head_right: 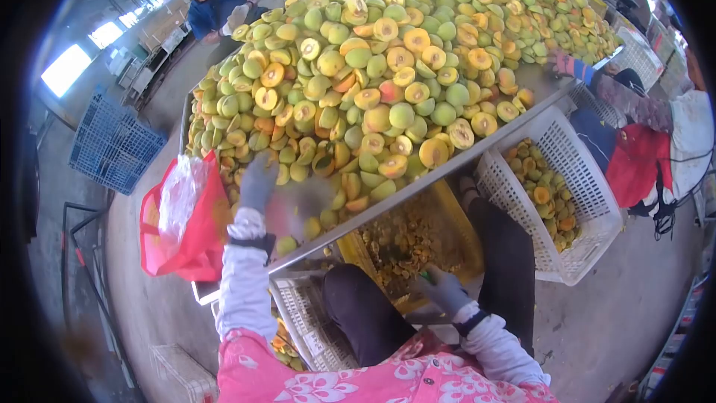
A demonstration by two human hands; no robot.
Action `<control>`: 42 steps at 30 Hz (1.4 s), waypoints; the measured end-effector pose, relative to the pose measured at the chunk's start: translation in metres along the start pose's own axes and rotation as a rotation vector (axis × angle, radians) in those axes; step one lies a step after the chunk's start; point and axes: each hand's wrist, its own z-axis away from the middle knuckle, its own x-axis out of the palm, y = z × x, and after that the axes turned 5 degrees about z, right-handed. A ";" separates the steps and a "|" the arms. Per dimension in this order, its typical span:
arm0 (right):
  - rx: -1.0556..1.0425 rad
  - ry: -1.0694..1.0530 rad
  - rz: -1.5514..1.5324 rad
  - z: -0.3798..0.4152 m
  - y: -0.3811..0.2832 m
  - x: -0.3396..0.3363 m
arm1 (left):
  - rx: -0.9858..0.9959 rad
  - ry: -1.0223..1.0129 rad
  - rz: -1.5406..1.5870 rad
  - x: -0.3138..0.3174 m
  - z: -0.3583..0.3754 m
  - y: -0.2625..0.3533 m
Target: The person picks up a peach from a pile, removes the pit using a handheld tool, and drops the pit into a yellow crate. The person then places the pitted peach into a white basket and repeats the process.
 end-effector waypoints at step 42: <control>-0.493 0.304 0.045 0.058 -0.167 -0.004 | -0.334 -0.102 1.677 -0.041 0.235 0.224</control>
